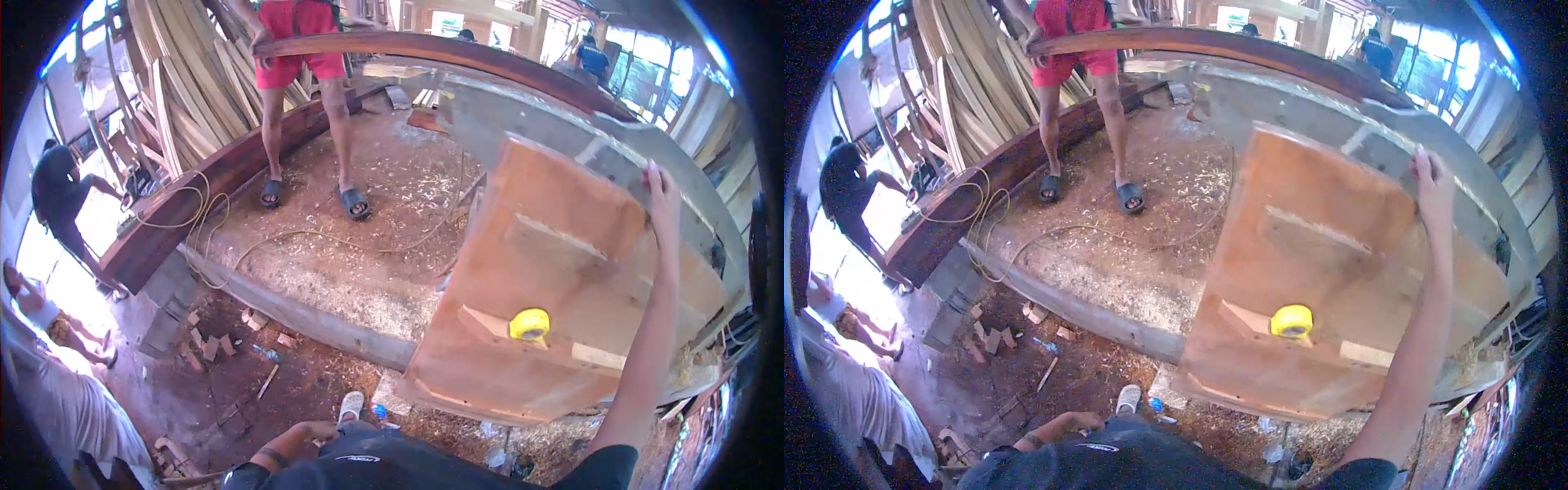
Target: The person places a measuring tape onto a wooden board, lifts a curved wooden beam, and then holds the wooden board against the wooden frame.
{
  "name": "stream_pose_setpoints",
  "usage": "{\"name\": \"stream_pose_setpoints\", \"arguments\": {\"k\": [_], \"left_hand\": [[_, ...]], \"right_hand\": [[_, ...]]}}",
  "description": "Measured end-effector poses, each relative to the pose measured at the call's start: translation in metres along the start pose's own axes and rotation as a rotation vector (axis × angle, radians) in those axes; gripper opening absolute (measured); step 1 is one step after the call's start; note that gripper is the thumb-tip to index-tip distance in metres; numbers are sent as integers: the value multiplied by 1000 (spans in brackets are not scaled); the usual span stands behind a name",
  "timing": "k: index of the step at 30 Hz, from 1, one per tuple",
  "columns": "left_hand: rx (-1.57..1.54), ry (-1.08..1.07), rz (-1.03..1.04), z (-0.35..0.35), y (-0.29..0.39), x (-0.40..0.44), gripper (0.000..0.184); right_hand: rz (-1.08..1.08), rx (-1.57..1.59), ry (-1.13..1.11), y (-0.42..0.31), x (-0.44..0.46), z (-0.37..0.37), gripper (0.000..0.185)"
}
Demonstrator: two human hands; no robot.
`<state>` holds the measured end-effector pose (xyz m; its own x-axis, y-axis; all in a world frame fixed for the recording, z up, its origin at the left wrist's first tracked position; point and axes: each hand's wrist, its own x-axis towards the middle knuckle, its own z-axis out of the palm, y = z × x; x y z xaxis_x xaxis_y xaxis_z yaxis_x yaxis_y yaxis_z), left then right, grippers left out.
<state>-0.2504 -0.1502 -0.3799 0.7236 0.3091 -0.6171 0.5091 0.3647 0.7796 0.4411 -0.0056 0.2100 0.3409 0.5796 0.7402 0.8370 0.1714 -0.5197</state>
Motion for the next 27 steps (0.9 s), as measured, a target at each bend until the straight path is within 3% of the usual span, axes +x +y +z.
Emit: {"name": "stream_pose_setpoints", "arguments": {"k": [2, 4, 6, 9, 12, 13, 14, 15, 18, 21, 23, 27], "left_hand": [[0, 37, -25, 22, -9, -5, 20], [-161, 86, -172, 62, 58, -58, 21], [-190, 135, -107, 109, 104, -100, 23], [-81, 85, -177, 137, 101, -123, 28], [428, 148, -110, 138, 159, -121, 33], [541, 212, -270, 137, 200, -119, 36], [495, 300, -153, 128, 222, -114, 39], [559, 334, -159, 133, 286, -122, 37], [712, 453, 563, 119, 360, -113, 23], [1039, 594, 548, 121, 452, -119, 20], [912, 590, 744, 110, 492, -108, 20], [770, 768, 912, 95, 563, -89, 21]], "right_hand": [[11, -87, -39, 2, -5, 3, 48], [29, -205, -54, -7, -10, 10, 53], [56, -206, -71, -7, -5, 10, 59], [72, -316, -106, -23, -19, 9, 66], [132, -398, -185, -24, -15, 6, 68], [145, -419, -187, -25, -16, 8, 68], [151, -446, -192, -27, -16, 8, 69], [138, -468, -221, -28, -15, 7, 69], [160, -480, -183, -30, -16, 9, 68], [154, -464, -121, -28, -17, 12, 67], [150, -453, -115, -32, -21, 10, 64], [152, -454, -128, -36, -22, 9, 61]]}}
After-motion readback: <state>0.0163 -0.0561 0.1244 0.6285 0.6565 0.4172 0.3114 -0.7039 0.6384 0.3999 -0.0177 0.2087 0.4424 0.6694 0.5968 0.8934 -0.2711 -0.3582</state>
